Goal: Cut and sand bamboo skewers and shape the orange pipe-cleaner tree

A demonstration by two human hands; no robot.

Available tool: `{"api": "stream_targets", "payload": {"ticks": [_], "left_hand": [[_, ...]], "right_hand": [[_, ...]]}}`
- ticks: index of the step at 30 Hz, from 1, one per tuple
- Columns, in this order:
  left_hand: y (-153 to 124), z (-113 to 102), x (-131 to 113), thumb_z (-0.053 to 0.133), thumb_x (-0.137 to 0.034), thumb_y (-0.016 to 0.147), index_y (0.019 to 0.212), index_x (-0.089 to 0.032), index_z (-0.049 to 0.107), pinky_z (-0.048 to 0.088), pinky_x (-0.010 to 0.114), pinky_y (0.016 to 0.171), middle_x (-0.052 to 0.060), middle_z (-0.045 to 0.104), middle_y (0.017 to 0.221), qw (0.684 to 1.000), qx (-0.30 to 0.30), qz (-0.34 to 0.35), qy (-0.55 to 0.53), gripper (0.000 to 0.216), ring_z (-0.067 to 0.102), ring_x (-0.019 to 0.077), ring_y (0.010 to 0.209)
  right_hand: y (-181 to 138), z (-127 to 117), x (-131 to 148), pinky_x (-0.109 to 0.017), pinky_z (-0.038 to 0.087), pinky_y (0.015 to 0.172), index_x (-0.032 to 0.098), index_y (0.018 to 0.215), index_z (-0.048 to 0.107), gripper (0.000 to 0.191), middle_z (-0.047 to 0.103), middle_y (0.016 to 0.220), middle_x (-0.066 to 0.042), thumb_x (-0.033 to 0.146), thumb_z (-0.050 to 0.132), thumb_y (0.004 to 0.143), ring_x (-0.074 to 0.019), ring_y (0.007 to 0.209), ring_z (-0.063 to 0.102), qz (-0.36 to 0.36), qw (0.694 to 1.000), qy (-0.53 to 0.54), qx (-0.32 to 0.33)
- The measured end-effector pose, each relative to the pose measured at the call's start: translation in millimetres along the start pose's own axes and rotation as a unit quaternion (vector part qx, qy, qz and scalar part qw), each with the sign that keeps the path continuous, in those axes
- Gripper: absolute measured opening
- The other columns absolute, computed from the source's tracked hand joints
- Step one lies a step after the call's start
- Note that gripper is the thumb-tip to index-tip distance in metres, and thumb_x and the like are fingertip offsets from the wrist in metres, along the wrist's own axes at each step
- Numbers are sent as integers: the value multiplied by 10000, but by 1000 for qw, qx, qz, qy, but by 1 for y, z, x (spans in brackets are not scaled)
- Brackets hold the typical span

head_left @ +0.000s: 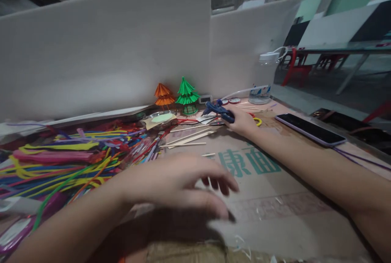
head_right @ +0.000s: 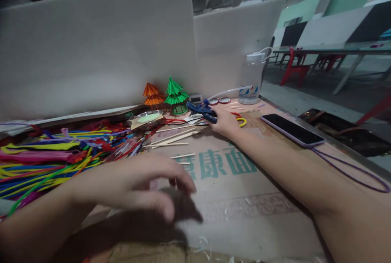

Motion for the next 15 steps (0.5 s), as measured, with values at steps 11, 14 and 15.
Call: {"api": "stream_targets", "payload": {"ticks": [11, 14, 15], "left_hand": [[18, -62, 159, 533, -217, 897, 941, -219, 784, 489, 273, 770, 69, 782, 977, 902, -131, -213, 352, 254, 703, 226, 920], [12, -54, 159, 561, -239, 880, 923, -231, 774, 480, 259, 729, 47, 778, 953, 907, -126, -213, 341, 218, 697, 208, 868], [10, -52, 158, 578, -250, 869, 909, -234, 770, 474, 258, 702, 40, 776, 931, 908, -124, -215, 338, 197, 696, 205, 837]], "right_hand": [[-5, 9, 19, -428, 508, 938, 148, 1170, 638, 441, 700, 1188, -164, 355, 720, 788, -341, 1103, 654, -71, 996, -31, 48], [-5, 9, 19, -426, 507, 931, 152, 1166, 639, 429, 695, 1199, -170, 333, 716, 785, -341, 1112, 649, -73, 995, -36, 52], [-5, 9, 19, -428, 507, 929, 152, 1164, 640, 429, 697, 1192, -170, 340, 717, 786, -341, 1106, 650, -75, 995, -37, 54]]}}
Point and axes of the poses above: each hand's wrist, its own y-axis towards the middle knuckle, its own z-axis out of the palm, x = y × z, the point moved 9 cm from there along y, towards the middle knuckle
